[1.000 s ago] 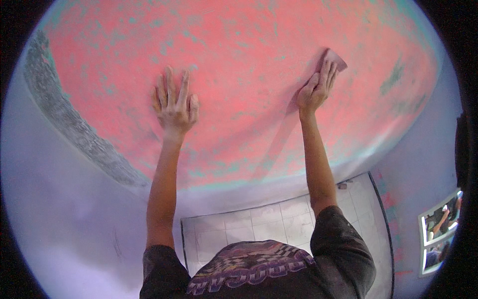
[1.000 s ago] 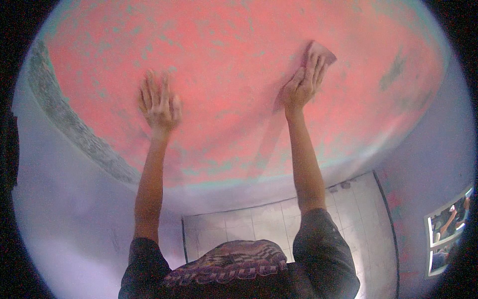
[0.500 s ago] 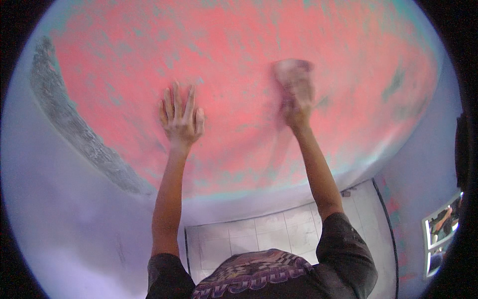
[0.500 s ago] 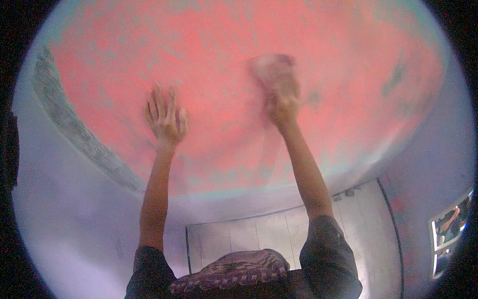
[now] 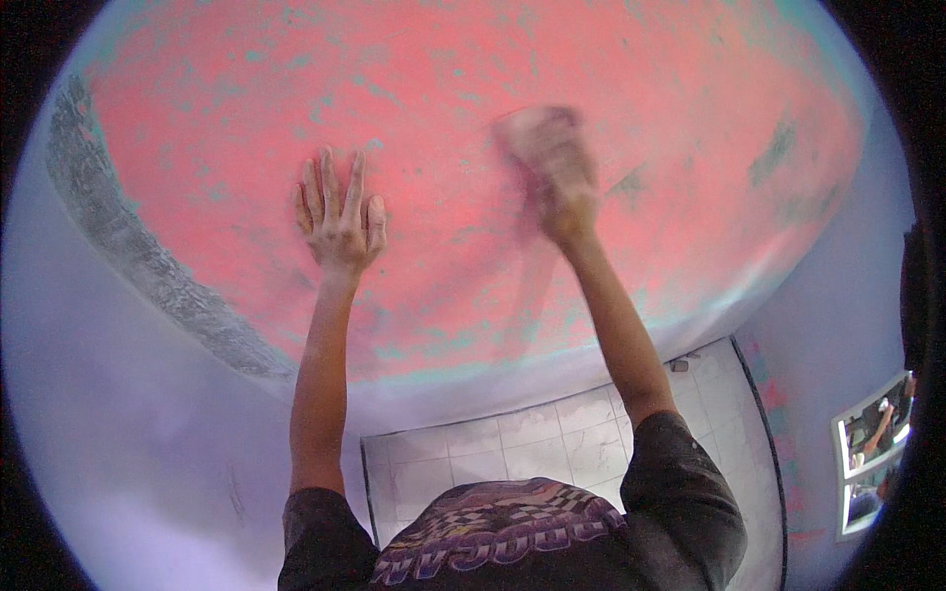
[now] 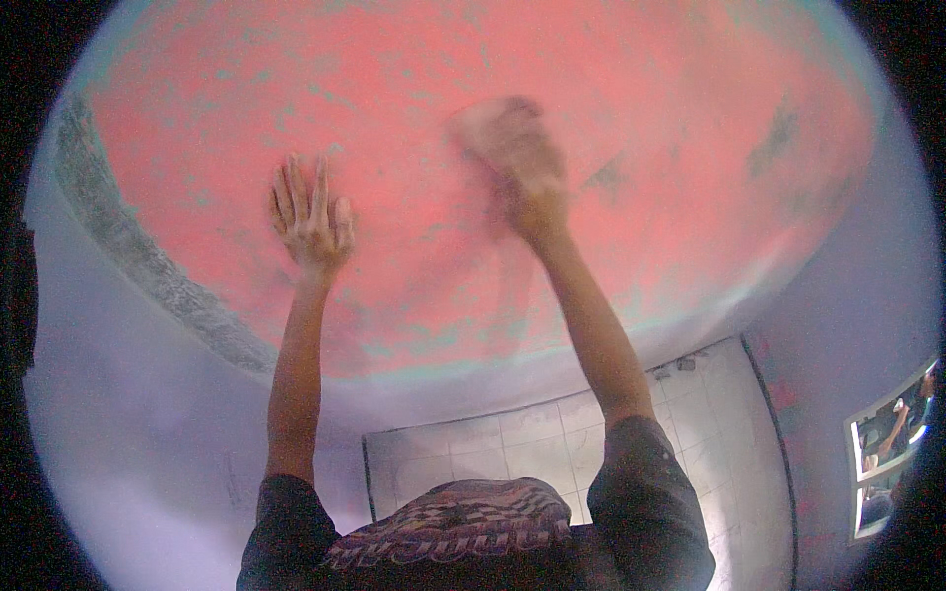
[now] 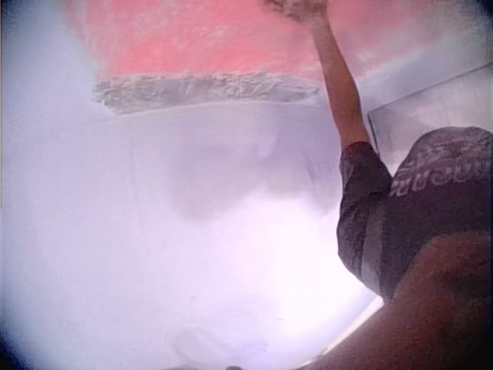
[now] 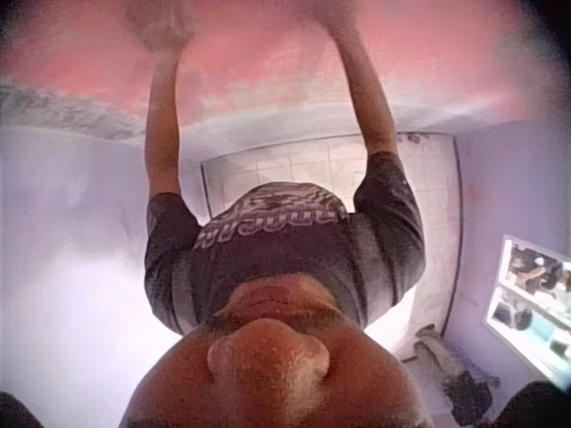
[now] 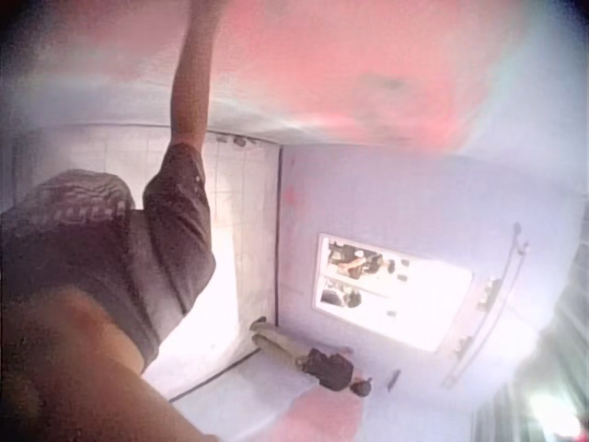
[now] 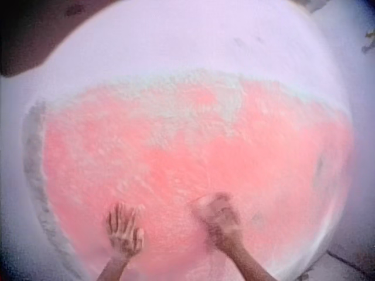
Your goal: The person sands a large pinkish curved surface using a sanding block held in the right hand while the left hand stabilizes the surface. The person moves the sanding block in repetitive strokes across the surface.
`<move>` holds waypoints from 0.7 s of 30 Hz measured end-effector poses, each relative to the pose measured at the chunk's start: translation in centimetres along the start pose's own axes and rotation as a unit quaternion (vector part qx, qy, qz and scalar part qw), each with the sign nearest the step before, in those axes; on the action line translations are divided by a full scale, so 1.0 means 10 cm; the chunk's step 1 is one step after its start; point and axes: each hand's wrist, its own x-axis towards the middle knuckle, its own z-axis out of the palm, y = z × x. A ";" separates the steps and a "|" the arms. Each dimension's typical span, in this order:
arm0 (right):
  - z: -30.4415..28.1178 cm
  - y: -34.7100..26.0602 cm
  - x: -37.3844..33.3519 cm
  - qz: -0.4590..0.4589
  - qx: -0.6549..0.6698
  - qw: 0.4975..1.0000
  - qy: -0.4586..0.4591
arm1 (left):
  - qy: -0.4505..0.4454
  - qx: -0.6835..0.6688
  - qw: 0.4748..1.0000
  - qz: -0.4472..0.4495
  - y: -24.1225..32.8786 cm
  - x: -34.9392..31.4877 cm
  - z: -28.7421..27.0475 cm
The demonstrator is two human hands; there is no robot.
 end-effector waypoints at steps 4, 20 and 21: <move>-0.03 -0.09 0.30 0.182 -0.028 0.960 0.209 | 0.016 0.006 1.000 0.004 0.01 0.00 0.04; 0.12 -0.06 0.32 0.119 -0.044 0.965 0.230 | 0.015 -0.008 1.000 -0.012 -0.02 -0.02 0.02; 0.25 -0.25 0.27 0.100 0.028 0.966 0.238 | 0.015 -0.012 1.000 -0.010 0.02 0.01 0.04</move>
